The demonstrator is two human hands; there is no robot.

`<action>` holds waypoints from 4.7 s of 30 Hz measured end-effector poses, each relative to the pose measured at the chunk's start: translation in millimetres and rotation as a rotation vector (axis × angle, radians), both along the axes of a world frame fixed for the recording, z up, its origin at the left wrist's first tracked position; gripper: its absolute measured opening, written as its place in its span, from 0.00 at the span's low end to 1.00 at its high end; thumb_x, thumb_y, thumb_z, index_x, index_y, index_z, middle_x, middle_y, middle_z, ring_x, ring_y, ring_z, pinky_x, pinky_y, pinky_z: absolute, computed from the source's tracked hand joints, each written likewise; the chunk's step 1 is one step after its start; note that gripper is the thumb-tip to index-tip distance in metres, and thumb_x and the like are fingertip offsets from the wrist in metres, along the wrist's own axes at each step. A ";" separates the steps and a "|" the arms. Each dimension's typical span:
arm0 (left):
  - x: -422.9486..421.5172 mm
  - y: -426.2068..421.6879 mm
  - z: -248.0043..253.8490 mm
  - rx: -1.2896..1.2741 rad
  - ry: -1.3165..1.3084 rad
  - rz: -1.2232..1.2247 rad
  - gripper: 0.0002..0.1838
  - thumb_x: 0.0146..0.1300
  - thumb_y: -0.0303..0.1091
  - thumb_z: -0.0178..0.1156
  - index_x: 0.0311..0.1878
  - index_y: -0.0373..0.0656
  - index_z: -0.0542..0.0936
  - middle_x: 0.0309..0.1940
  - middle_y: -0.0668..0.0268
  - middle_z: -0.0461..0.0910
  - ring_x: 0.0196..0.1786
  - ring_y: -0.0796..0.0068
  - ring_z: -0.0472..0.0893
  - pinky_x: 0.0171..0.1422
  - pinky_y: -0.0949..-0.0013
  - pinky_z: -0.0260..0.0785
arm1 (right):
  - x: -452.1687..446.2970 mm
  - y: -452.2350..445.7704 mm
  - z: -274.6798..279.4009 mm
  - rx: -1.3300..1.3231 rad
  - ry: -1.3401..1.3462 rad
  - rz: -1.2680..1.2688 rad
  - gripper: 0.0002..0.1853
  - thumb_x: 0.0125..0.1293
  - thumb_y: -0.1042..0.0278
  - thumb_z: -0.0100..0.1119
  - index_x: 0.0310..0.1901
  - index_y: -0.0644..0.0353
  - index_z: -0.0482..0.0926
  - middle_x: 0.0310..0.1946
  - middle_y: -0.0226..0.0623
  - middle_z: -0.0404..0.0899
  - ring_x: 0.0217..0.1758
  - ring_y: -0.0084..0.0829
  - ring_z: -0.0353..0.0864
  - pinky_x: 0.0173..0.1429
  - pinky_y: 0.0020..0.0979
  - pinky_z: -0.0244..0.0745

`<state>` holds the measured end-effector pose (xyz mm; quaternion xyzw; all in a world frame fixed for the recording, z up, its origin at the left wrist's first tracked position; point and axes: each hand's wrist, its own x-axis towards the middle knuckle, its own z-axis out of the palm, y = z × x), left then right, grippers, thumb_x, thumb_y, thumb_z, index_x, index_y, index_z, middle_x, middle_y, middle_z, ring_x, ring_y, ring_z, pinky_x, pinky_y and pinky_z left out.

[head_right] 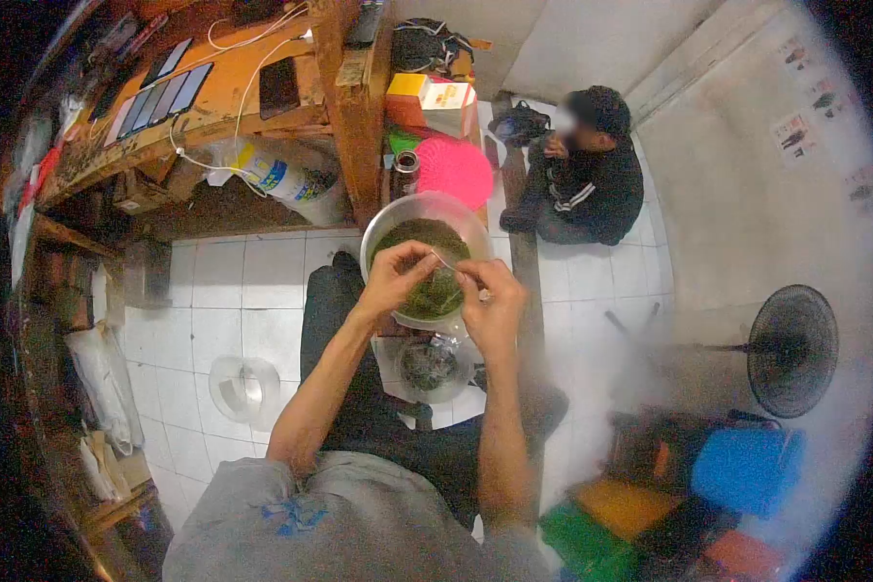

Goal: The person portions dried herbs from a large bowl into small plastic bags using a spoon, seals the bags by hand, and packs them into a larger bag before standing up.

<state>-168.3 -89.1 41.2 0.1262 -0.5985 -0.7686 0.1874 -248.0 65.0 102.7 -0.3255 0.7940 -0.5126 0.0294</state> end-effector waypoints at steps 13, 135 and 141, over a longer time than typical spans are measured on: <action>7.6 26.4 24.1 0.001 -0.002 0.079 0.09 0.71 0.35 0.67 0.43 0.38 0.85 0.39 0.70 0.85 0.44 0.81 0.80 0.53 0.72 0.73 | 15.3 18.4 4.4 -0.198 -0.280 -0.062 0.17 0.61 0.81 0.71 0.52 0.64 0.83 0.36 0.36 0.87 0.40 0.22 0.85 0.47 0.26 0.80; 96.2 42.7 21.3 -0.994 0.020 -0.065 0.33 0.47 0.43 0.77 0.58 0.43 0.81 0.53 0.60 0.82 0.60 0.56 0.78 0.70 0.50 0.61 | 53.3 47.7 -0.5 0.156 -0.421 0.184 0.13 0.55 0.77 0.73 0.44 0.68 0.88 0.41 0.45 0.88 0.40 0.26 0.87 0.42 0.27 0.81; 125.6 23.6 11.5 -0.870 -0.131 0.110 0.34 0.47 0.41 0.80 0.58 0.41 0.82 0.53 0.57 0.83 0.60 0.55 0.79 0.68 0.54 0.68 | -25.8 -17.0 -93.5 0.714 0.418 0.135 0.05 0.56 0.76 0.66 0.32 0.67 0.87 0.33 0.55 0.86 0.36 0.52 0.88 0.44 0.45 0.83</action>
